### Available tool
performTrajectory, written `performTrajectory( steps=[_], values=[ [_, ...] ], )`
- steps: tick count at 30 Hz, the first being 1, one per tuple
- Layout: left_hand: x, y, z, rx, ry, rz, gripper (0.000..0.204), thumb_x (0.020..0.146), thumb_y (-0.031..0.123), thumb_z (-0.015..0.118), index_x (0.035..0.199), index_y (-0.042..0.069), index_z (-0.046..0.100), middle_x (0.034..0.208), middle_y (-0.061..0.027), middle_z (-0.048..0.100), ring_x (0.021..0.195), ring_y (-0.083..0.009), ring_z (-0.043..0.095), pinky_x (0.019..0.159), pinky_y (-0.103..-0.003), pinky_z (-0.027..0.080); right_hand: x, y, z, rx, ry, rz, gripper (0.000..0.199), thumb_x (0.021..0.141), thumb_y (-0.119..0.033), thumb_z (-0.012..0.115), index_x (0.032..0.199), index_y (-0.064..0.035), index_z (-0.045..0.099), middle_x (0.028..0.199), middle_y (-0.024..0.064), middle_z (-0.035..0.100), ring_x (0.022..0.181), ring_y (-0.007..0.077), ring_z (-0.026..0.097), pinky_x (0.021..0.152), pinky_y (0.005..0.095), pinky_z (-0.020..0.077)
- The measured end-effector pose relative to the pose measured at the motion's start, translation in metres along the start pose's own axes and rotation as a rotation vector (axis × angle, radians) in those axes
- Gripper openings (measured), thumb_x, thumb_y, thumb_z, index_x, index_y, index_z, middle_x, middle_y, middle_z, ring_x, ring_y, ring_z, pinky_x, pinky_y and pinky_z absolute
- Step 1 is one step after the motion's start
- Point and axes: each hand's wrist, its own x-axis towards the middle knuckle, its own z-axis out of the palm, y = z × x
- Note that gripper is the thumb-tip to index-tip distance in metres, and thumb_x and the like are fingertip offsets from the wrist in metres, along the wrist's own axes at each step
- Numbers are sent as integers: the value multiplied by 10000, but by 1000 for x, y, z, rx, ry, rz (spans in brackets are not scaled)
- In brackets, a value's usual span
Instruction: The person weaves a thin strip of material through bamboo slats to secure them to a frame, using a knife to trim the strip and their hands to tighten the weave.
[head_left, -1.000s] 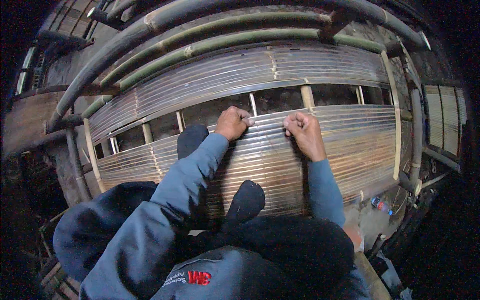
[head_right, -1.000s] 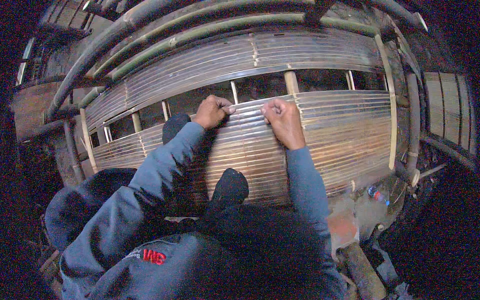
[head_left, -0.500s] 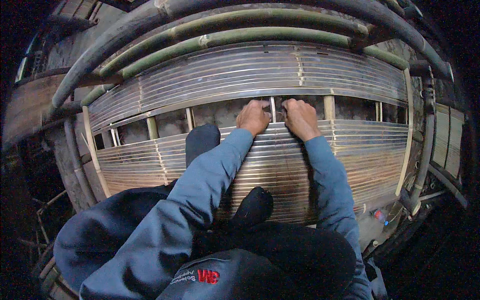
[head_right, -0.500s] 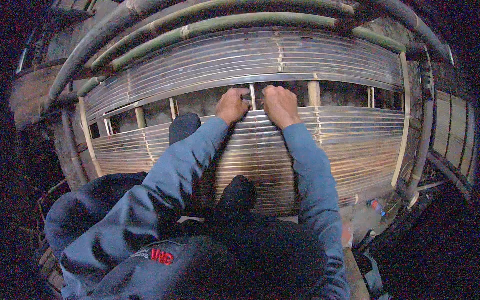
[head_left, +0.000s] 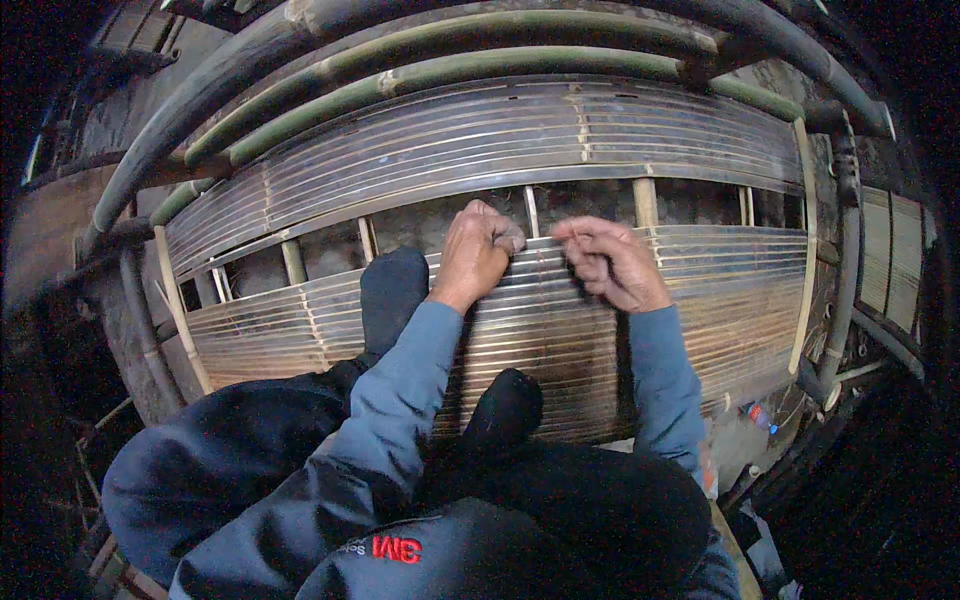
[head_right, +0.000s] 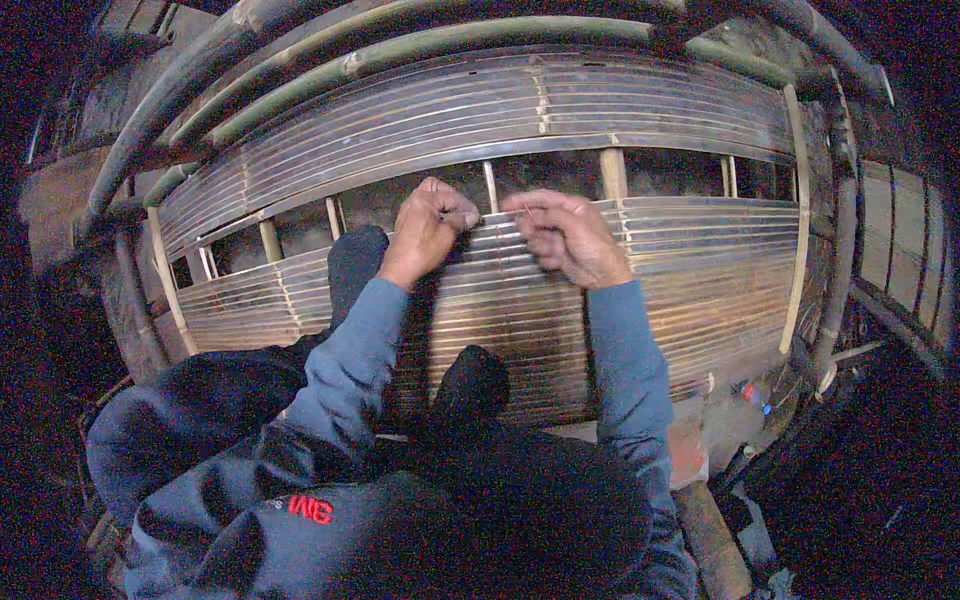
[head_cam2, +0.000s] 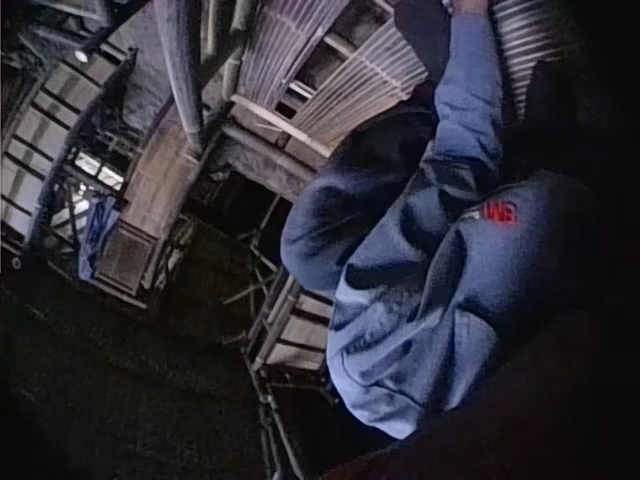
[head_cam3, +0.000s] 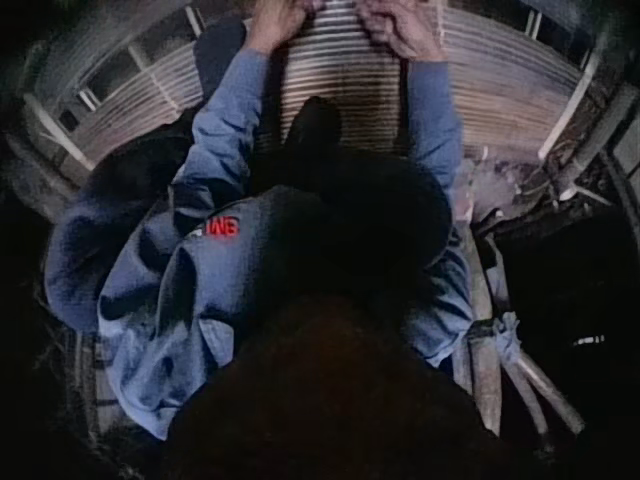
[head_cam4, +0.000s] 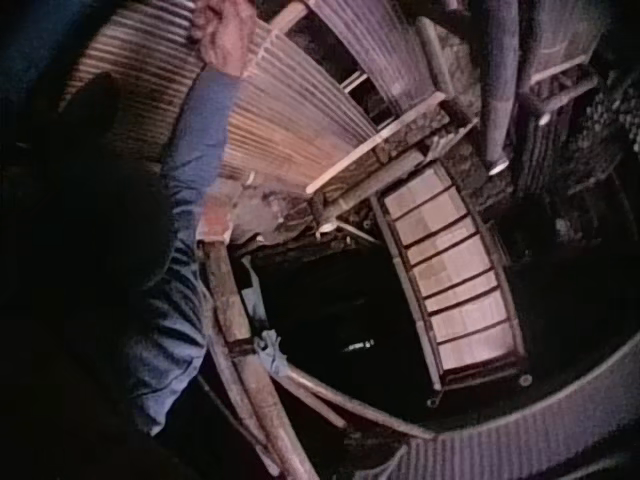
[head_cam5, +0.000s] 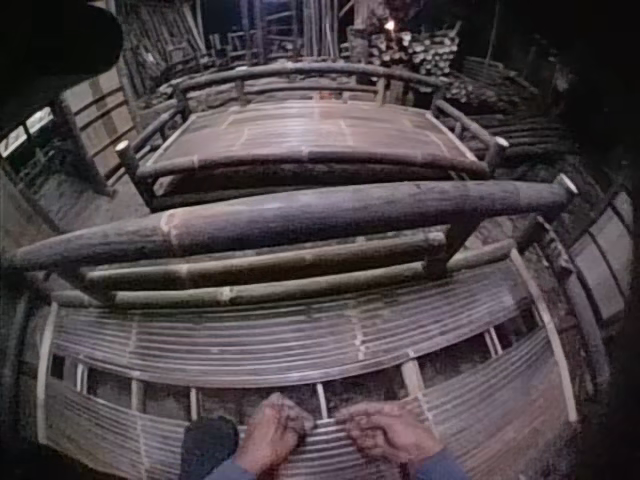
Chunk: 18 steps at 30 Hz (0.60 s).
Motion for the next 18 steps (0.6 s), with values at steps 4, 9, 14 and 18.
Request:
performTrajectory(
  steps=[4, 9, 14, 18],
  values=[
    [4, 23, -2, 6, -153, 65, 85, 789, 48, 760, 873, 49, 776, 889, -105, 660, 976, -267, 604, 893, -378, 500, -8, 28, 24, -337, 78, -152, 239, 945, -114, 654, 1162, -21, 694, 943, 19, 652, 668, 81, 616, 471, 214, 428],
    [23, 27, -16, -99, -194, 61, 198, 825, 140, 760, 996, 42, 749, 1045, -142, 665, 1042, -302, 617, 955, -394, 492, -60, 25, 3, -930, 568, -711, 139, 898, -117, 698, 969, -9, 749, 1051, 81, 679, 901, 181, 669, 758, 319, 557],
    [12, 49, 15, 12, 198, 313, 382, 890, 242, 709, 1223, 61, 665, 1199, -168, 652, 1175, -349, 594, 1034, -443, 455, -309, 1, -86, 510, 458, -1002, 386, 935, -41, 549, 1273, 139, 507, 1392, 279, 511, 1347, 403, 458, 1226, 564, 266],
    [-27, 92, 76, -103, -188, 576, 455, 883, 379, 706, 1227, 86, 652, 1173, -155, 650, 1154, -359, 571, 1027, -487, 400, -446, 27, -108, 302, 552, -967, 247, 1039, -104, 531, 1216, 61, 573, 1236, 187, 618, 1266, 321, 535, 1218, 492, 306]
  ],
)
